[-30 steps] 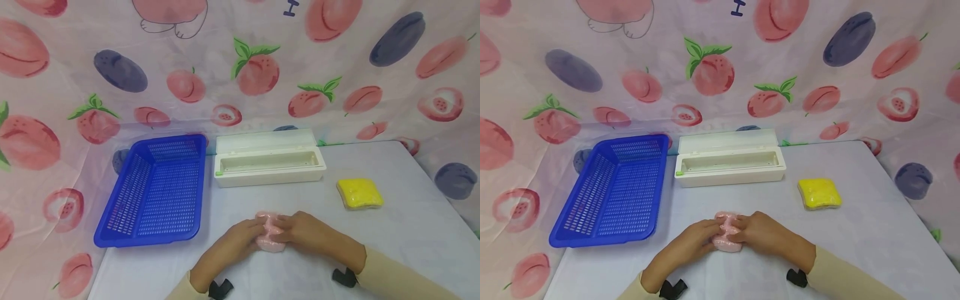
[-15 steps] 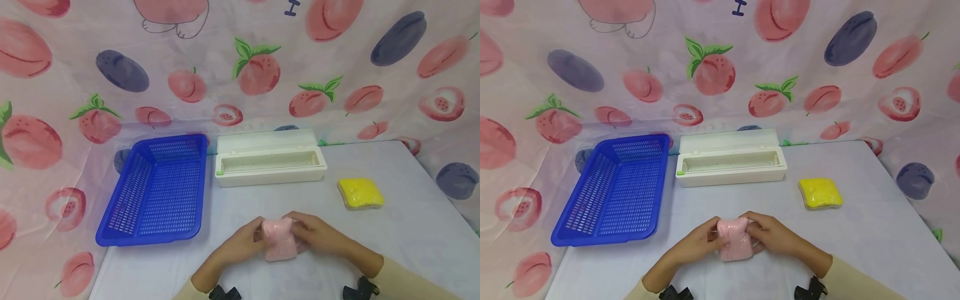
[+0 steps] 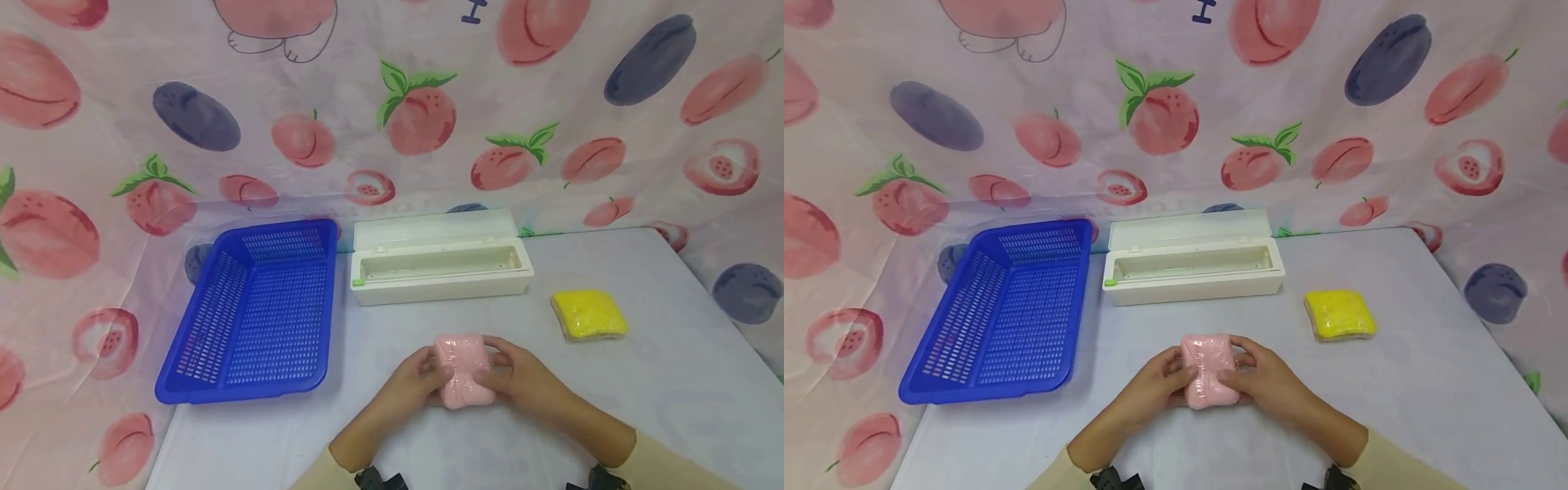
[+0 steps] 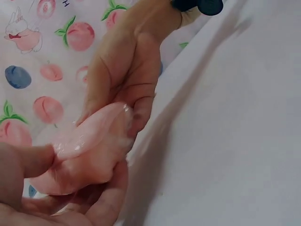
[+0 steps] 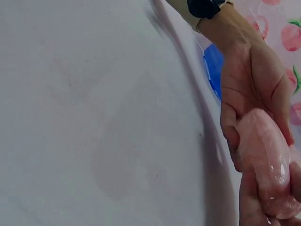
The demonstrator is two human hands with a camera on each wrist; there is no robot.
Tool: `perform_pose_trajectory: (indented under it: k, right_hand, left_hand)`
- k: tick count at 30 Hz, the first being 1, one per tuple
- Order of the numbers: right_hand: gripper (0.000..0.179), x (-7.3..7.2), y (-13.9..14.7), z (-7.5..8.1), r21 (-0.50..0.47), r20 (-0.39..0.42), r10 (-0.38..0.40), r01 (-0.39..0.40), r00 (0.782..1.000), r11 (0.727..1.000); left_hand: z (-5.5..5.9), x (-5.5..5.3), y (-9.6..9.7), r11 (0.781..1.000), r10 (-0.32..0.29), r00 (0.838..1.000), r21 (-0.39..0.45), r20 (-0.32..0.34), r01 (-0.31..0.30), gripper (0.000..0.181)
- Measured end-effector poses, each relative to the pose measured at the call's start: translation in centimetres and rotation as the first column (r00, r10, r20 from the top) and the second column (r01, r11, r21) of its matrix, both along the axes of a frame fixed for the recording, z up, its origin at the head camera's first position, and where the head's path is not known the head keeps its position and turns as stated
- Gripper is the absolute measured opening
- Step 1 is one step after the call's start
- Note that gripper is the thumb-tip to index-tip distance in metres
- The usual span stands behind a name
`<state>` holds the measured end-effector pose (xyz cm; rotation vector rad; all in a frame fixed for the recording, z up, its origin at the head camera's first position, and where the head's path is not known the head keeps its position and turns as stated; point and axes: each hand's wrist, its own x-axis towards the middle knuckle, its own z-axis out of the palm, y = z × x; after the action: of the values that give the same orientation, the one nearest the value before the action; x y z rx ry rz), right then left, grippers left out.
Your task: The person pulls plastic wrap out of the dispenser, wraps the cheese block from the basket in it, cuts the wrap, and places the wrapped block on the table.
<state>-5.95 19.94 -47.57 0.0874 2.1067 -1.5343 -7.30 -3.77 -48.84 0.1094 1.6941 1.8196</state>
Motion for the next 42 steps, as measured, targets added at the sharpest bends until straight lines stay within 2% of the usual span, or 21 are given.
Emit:
perform_pose_trajectory:
  k: [3, 6, 9, 12, 16, 19, 23, 27, 30, 33, 38, 42]
  right_hand:
    - [0.086, -0.2, 0.7, 0.1, 0.086, -0.010, -0.031, 0.032, 0.999, 0.996]
    - [0.091, -0.5, 1.7, 0.5, 0.136, 0.001, -0.040, 0.040, 0.999, 0.990]
    - [0.090, -0.9, 2.7, 1.0, 0.143, 0.004, -0.071, 0.069, 0.998, 0.987]
    - [0.086, -1.2, 3.5, 1.4, 0.121, -0.008, -0.121, 0.122, 0.993, 0.985]
    - [0.079, -1.6, 4.3, 1.8, 0.176, -0.079, -0.155, 0.167, 0.985, 0.970]
    - [0.076, -2.0, 4.8, 2.0, 0.245, -0.131, -0.142, 0.171, 0.981, 0.954]
    - [0.075, -2.5, 5.3, 2.0, 0.229, -0.108, -0.157, 0.179, 0.982, 0.957]
    - [0.078, -2.9, 5.5, 2.0, 0.197, -0.101, -0.178, 0.195, 0.979, 0.961]
    - [0.080, -3.0, 5.5, 2.0, 0.192, -0.121, -0.188, 0.209, 0.975, 0.959]
    - [0.082, -3.2, 5.5, 2.0, 0.196, -0.111, -0.187, 0.206, 0.976, 0.959]
    - [0.085, -3.6, 5.4, 2.1, 0.239, -0.079, -0.123, 0.139, 0.989, 0.961]
    - [0.089, -4.0, 5.4, 1.8, 0.268, -0.041, -0.087, 0.095, 0.995, 0.959]
  left_hand:
    - [-0.1, -0.4, 1.1, 0.999, 0.033, 0.999, 0.038, 0.027, -0.034, 0.059]
    - [0.1, -1.0, 2.5, 0.998, 0.063, 0.998, 0.000, -0.002, -0.063, 0.064]
    - [0.4, -1.5, 4.3, 0.994, 0.100, 0.994, -0.037, -0.034, -0.101, 0.063]
    - [0.5, -2.1, 6.1, 0.983, 0.139, 0.987, -0.111, -0.081, -0.147, 0.056]
    - [0.3, -3.2, 8.3, 0.956, 0.154, 0.975, -0.225, -0.158, -0.187, 0.048]
    - [-0.2, -4.0, 9.8, 0.925, 0.113, 0.964, -0.328, -0.239, -0.190, 0.047]
    - [-0.8, -4.6, 11.5, 0.881, 0.024, 0.939, -0.436, -0.343, -0.182, 0.051]
    - [-0.8, -4.8, 12.6, 0.866, -0.046, 0.906, -0.469, -0.421, -0.173, 0.039]
    - [-0.4, -4.8, 13.1, 0.839, -0.106, 0.887, -0.519, -0.449, -0.162, 0.031]
    - [-0.3, -4.9, 13.2, 0.807, -0.160, 0.873, -0.570, -0.461, -0.153, 0.037]
    - [-0.8, -5.3, 13.1, 0.766, -0.241, 0.836, -0.626, -0.493, -0.148, 0.038]
    - [-0.9, -5.3, 13.1, 0.743, -0.284, 0.821, -0.655, -0.495, -0.138, 0.040]
